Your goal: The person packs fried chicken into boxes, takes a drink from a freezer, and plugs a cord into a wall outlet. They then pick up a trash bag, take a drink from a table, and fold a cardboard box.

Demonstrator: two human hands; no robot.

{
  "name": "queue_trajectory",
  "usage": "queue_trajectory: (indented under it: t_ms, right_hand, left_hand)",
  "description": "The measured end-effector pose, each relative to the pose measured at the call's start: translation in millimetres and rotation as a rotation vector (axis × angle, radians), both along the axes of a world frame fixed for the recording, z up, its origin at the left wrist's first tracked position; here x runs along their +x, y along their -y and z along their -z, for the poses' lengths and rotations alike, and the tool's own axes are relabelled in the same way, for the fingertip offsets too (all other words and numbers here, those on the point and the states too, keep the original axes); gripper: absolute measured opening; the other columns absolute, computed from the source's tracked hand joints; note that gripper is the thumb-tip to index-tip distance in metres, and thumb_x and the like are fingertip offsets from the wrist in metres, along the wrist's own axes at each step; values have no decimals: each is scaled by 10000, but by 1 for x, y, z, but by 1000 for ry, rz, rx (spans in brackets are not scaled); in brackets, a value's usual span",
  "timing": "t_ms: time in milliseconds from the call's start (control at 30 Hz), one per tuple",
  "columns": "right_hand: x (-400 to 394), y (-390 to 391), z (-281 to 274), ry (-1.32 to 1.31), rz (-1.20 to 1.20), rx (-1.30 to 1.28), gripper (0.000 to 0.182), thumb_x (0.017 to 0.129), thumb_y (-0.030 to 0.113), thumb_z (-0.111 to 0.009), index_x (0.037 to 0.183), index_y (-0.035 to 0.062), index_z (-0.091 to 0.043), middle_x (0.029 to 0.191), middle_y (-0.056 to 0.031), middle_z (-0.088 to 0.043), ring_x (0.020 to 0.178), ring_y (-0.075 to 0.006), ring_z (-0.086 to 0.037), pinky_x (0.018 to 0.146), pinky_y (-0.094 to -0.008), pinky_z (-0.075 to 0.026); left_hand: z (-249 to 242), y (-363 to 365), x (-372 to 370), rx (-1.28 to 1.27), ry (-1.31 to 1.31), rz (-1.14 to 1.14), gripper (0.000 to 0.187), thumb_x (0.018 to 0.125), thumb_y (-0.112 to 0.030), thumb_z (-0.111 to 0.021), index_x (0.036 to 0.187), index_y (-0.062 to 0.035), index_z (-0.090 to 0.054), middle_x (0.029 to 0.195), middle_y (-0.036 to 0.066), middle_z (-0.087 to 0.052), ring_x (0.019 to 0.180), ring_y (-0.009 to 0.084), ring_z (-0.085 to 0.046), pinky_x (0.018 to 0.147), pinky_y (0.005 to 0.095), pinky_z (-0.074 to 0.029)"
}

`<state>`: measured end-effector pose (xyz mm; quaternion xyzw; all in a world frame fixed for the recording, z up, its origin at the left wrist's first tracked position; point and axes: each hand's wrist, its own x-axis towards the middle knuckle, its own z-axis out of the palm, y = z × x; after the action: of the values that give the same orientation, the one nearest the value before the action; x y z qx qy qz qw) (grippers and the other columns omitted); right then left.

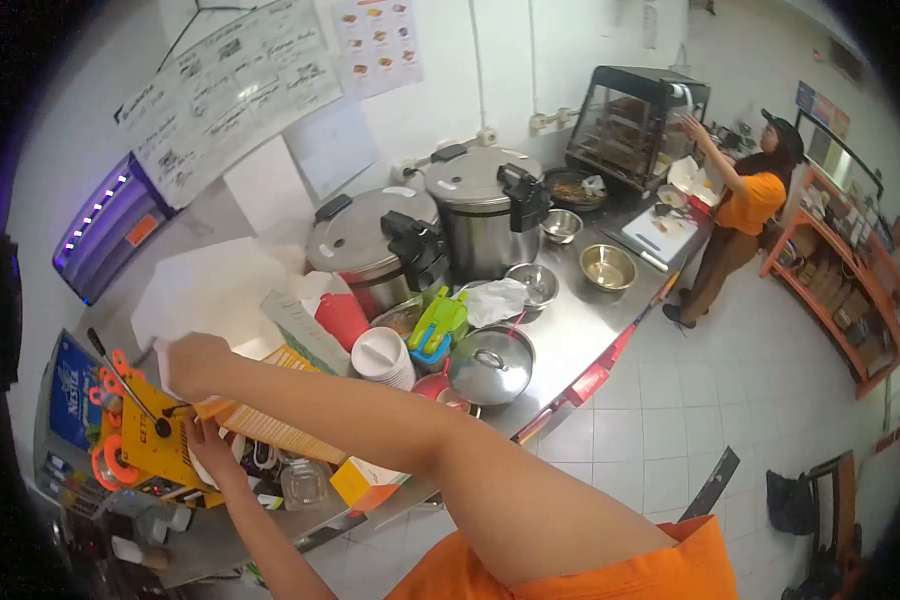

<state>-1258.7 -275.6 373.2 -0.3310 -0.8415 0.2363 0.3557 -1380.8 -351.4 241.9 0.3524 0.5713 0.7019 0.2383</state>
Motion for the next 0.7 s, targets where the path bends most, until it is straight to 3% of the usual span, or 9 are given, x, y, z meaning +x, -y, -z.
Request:
queue_trajectory:
  t_ms: [100, 200, 267, 333, 433, 500, 533, 633, 700]
  right_hand:
    - [61, 45, -71, -58, -63, 86, 282, 792, 241, -637, 775, -34, -696, 832, -259, -701, 838, -399, -712, 742, -462, -575]
    - [109, 104, -59, -163, 34, 311, 367, 883, 273, -563, 713, -29, -685, 675, -226, -652, 645, -416, -664, 629, -475, -548]
    - [162, 152, -61, 41, -189, -90, 348, 906, 258, -559, 719, -13, -668, 638, -213, -618, 664, -408, -652, 621, -488, -526]
    - [196, 173, -24, 59, -298, -138, 288, 913, 233, -583, 773, -4, -666, 728, -207, -650, 743, -377, -660, 670, -472, -524]
    - [264, 203, 10, 28, -73, -48, 264, 918, 257, -624, 984, 11, -694, 914, -231, -681, 842, -361, -670, 759, -442, -529]
    - [310, 205, 46, -71, 484, 607, 407, 922, 291, -651, 1234, 29, -635, 1057, -261, -667, 899, -367, -679, 816, -418, -523]
    - [332, 206, 61, -72, 502, 616, 407, 922, 291, -651, 1234, 29, -635, 1057, -261, -667, 899, -367, -679, 816, -418, -523]
    - [398, 219, 120, 172, 745, 439, 510, 924, 273, -664, 1353, 17, -558, 1150, -295, -635, 988, -399, -667, 836, -441, -513]
    - [452, 230, 165, -299, 556, -211, 377, 947, 233, -643, 1259, 24, -612, 1062, -274, -668, 933, -418, -672, 790, -442, -523]
  left_hand:
    - [0, 7, 0, 22, -78, -3, 444, 1006, -180, -573, 1419, -80, -445, 1327, 79, -556, 1171, 206, -572, 846, 387, -536]
    - [-35, 56, 59, 371, -816, -170, 742, 1000, -404, -578, 1568, -80, -229, 1576, 140, -297, 1414, 293, -372, 1135, 469, -360]
    - [-40, 87, 102, 451, -963, -113, 850, 954, -503, -597, 1574, -74, -204, 1583, 149, -271, 1436, 305, -334, 1166, 477, -321]
    - [-15, 96, 133, 480, -670, 99, 944, 886, -568, -641, 1567, -71, -214, 1575, 152, -282, 1432, 322, -334, 1163, 486, -322]
    - [41, 96, 189, 464, -35, 534, 1087, 784, -664, -708, 1557, -67, -231, 1562, 157, -298, 1427, 348, -333, 1159, 499, -323]
    - [68, 100, 232, 390, 175, 806, 1182, 716, -728, -752, 1550, -65, -242, 1553, 161, -309, 1423, 366, -333, 1157, 507, -324]
    - [56, 115, 262, 249, 74, 823, 1356, 592, -782, -793, 1566, -82, -160, 1550, 146, -313, 1426, 369, -329, 1159, 531, -323]
    - [54, 117, 344, 289, 112, 1208, 1221, 607, -694, -850, 1487, -105, -242, 1522, 170, -343, 1395, 338, -386, 1146, 498, -351]
    - [69, 113, 394, 206, 76, 1319, 1201, 628, -659, -862, 1487, -97, -238, 1491, 168, -382, 1366, 318, -423, 1125, 477, -380]
